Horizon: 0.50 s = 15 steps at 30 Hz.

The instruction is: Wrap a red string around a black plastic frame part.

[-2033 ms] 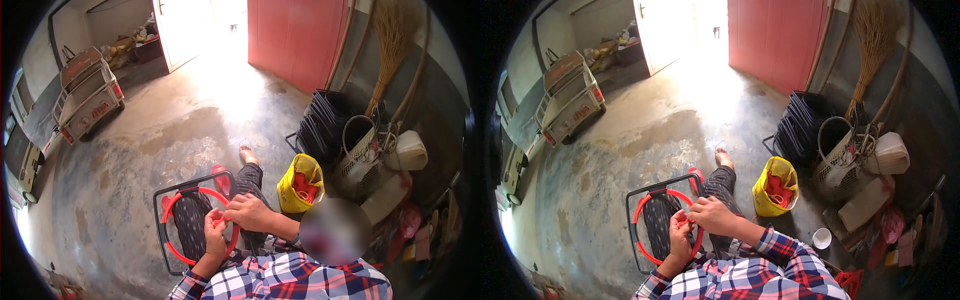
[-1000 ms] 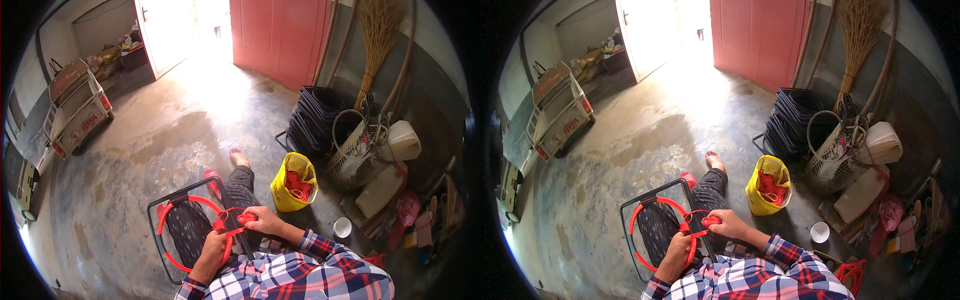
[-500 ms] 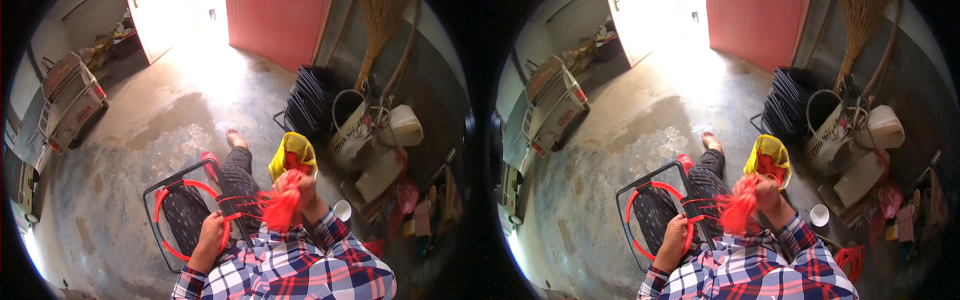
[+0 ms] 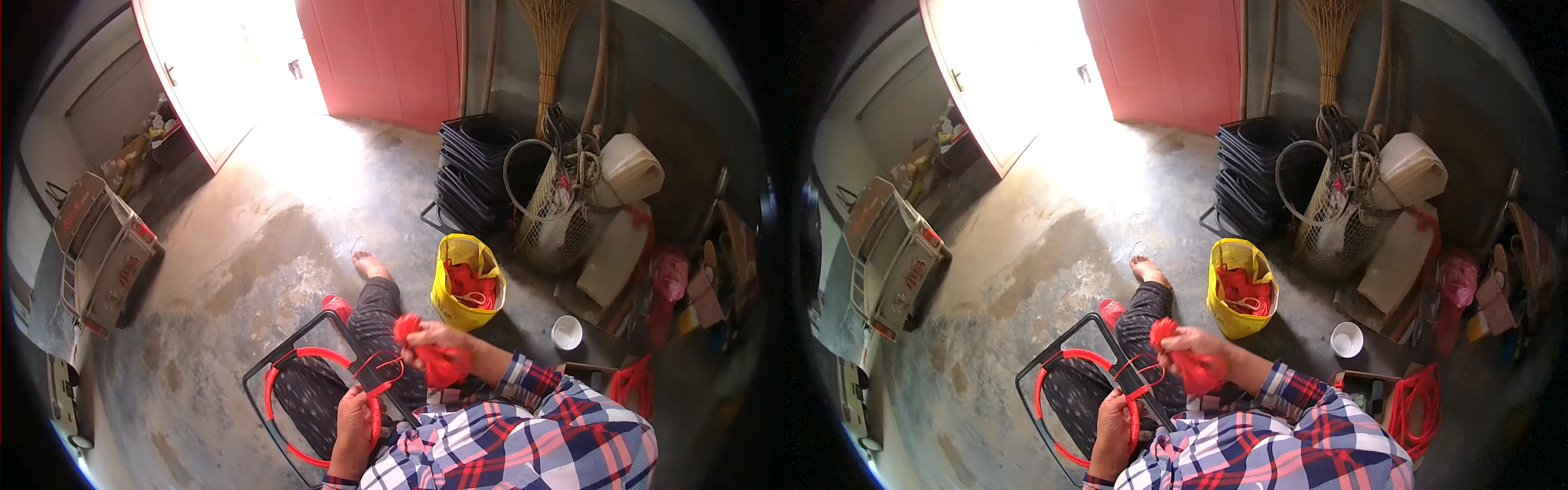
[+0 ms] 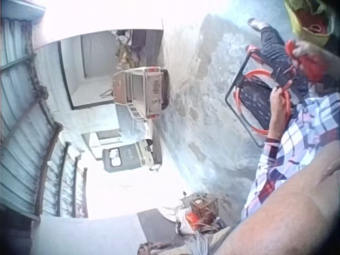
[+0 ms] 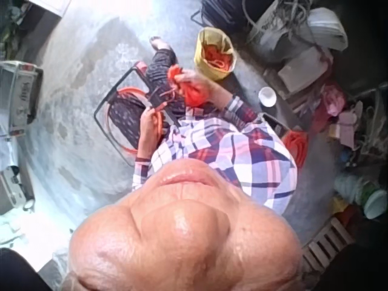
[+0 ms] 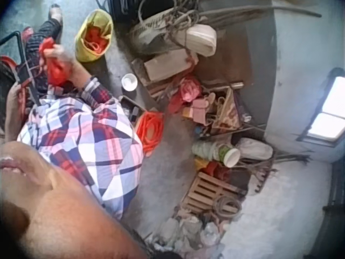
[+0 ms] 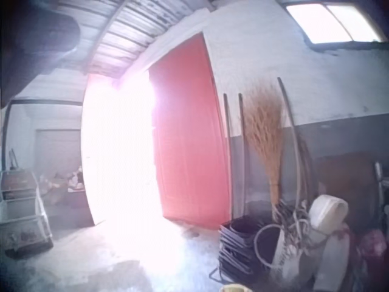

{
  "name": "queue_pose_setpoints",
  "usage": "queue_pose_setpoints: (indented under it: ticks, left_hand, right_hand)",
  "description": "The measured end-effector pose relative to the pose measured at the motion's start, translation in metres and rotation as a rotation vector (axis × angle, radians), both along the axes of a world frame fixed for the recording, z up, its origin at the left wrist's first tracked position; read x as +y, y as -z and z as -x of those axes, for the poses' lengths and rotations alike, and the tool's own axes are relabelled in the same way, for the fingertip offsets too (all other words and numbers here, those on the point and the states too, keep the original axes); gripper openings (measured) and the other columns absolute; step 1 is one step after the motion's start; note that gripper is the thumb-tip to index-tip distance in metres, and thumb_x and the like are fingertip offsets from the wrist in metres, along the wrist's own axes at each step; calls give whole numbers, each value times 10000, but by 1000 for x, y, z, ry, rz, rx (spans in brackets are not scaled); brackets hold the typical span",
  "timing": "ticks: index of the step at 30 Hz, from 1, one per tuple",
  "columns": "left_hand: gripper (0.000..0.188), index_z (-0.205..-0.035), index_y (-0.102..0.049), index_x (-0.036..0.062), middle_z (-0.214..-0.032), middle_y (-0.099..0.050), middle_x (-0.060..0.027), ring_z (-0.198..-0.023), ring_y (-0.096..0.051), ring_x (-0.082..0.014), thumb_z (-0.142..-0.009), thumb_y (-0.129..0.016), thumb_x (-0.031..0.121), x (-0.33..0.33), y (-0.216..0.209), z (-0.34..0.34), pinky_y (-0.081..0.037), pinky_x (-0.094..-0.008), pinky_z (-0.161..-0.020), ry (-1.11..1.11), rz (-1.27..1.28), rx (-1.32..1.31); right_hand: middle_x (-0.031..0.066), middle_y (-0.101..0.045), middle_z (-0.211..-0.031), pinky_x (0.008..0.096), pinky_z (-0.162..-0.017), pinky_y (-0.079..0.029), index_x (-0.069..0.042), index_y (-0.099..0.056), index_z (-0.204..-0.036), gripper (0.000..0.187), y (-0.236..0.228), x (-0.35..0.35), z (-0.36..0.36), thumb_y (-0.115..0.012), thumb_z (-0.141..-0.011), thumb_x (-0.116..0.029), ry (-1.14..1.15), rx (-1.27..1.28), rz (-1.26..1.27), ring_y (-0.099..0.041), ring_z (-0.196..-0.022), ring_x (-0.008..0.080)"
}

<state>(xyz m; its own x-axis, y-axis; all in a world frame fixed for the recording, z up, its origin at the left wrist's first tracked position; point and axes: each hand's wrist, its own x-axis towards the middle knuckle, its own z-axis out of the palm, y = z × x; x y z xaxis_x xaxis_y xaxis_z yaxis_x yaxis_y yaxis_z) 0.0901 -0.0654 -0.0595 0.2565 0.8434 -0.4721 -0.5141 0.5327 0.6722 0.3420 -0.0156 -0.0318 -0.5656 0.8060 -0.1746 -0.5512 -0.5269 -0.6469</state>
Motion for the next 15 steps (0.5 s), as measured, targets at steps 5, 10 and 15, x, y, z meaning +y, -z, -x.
queue_pose_setpoints:
  ticks: [5,10,15]
  left_hand:
    - [196,-1035,-577,2,-823,-654,-99,-628,-598,-193,-841,-550,16,4,2,2,-508,-315,-607,-9,7,-30]
    - [219,-1062,-570,0,-822,-651,-95,-614,-587,-176,-846,-539,16,8,1,1,-508,-302,-592,24,37,-60]
    - [262,-1114,-551,4,-788,-637,-92,-582,-569,-171,-854,-524,20,11,5,5,-492,-293,-526,87,101,-98]
  right_hand:
    - [70,-638,-809,247,-531,-514,-74,-547,-1136,283,11,-7,24,-534,-988,-315,-17,-74,66,-616,-610,137]
    - [35,-585,-748,236,-513,-487,-62,-547,-1158,311,17,-5,22,-559,-980,-317,0,8,121,-568,-574,111]
    - [21,-549,-742,245,-549,-459,-11,-537,-1169,312,21,-6,19,-658,-894,-94,-22,-132,55,-537,-599,107]
